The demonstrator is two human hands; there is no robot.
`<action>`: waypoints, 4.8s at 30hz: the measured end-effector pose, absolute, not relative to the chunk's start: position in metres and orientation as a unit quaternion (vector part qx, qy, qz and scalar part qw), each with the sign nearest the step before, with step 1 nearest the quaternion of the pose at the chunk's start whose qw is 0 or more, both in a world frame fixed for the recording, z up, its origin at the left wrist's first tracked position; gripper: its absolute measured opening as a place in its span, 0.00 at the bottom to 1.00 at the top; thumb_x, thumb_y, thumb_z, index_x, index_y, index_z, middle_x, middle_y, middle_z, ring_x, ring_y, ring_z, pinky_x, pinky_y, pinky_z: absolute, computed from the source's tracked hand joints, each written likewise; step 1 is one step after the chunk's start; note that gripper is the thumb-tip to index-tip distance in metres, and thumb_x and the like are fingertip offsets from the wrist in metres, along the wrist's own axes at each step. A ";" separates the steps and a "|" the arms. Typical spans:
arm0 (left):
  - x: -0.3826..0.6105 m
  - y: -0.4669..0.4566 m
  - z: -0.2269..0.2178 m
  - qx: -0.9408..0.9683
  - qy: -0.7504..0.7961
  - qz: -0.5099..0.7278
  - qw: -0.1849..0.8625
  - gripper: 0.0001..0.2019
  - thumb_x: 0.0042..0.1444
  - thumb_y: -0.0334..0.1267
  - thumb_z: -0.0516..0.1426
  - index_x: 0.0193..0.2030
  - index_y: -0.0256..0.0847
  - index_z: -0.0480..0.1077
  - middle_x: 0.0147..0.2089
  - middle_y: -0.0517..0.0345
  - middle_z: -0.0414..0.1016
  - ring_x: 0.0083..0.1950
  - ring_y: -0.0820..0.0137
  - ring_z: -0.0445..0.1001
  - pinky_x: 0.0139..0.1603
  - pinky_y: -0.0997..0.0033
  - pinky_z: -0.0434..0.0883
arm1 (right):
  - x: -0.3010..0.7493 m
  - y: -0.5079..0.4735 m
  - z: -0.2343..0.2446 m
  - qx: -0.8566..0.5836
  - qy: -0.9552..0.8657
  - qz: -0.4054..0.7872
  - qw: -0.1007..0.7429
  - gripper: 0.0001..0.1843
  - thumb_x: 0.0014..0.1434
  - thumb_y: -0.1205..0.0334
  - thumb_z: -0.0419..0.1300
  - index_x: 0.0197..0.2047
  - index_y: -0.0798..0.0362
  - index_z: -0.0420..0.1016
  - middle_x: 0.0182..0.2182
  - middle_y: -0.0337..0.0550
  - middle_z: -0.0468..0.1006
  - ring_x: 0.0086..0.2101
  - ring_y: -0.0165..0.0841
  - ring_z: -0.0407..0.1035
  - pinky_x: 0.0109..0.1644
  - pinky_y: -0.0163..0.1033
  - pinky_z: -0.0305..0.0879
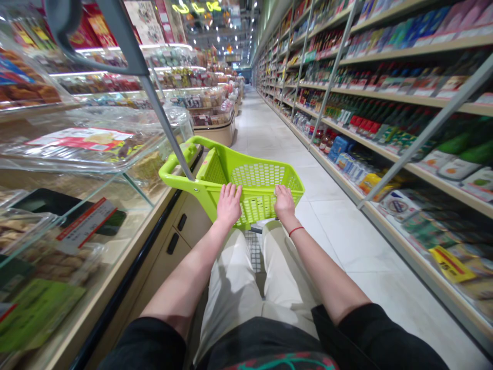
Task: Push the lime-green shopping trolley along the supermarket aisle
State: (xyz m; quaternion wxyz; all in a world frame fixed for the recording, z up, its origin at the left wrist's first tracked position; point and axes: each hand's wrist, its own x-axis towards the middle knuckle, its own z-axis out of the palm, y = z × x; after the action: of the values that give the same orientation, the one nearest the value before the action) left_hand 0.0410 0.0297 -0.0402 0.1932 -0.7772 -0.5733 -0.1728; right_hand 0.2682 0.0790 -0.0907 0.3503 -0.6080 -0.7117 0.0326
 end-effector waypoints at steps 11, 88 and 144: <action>0.041 0.031 -0.042 -0.776 -0.570 -0.154 0.221 0.30 0.58 0.28 0.51 0.69 0.29 0.62 0.66 0.37 0.67 0.73 0.50 0.59 0.76 0.48 0.50 | 0.183 0.077 -0.068 -0.487 -0.805 0.056 0.333 0.35 0.56 0.82 0.46 0.67 0.63 0.66 0.66 0.56 0.66 0.68 0.36 0.56 0.76 0.49 0.44; 0.041 0.030 -0.040 -0.782 -0.564 -0.185 0.190 0.33 0.53 0.28 0.53 0.68 0.28 0.61 0.68 0.34 0.64 0.74 0.48 0.55 0.76 0.41 0.49 | 0.239 0.082 -0.091 -0.477 -0.808 0.021 0.346 0.37 0.56 0.81 0.47 0.69 0.56 0.64 0.67 0.51 0.66 0.69 0.36 0.54 0.76 0.53 0.43; 0.043 0.029 -0.038 -0.782 -0.567 -0.185 0.182 0.33 0.53 0.28 0.55 0.68 0.26 0.62 0.67 0.35 0.65 0.73 0.48 0.56 0.77 0.45 0.47 | 0.348 0.096 -0.126 -0.597 -0.683 -0.008 0.421 0.33 0.54 0.77 0.47 0.62 0.61 0.71 0.62 0.56 0.71 0.65 0.42 0.59 0.72 0.55 0.52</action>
State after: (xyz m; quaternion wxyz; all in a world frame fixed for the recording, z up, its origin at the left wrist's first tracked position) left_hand 0.0430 0.0290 -0.0376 0.1818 -0.7818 -0.5669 -0.1852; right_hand 0.3480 0.0958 -0.1257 0.4209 -0.5974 -0.6825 -0.0082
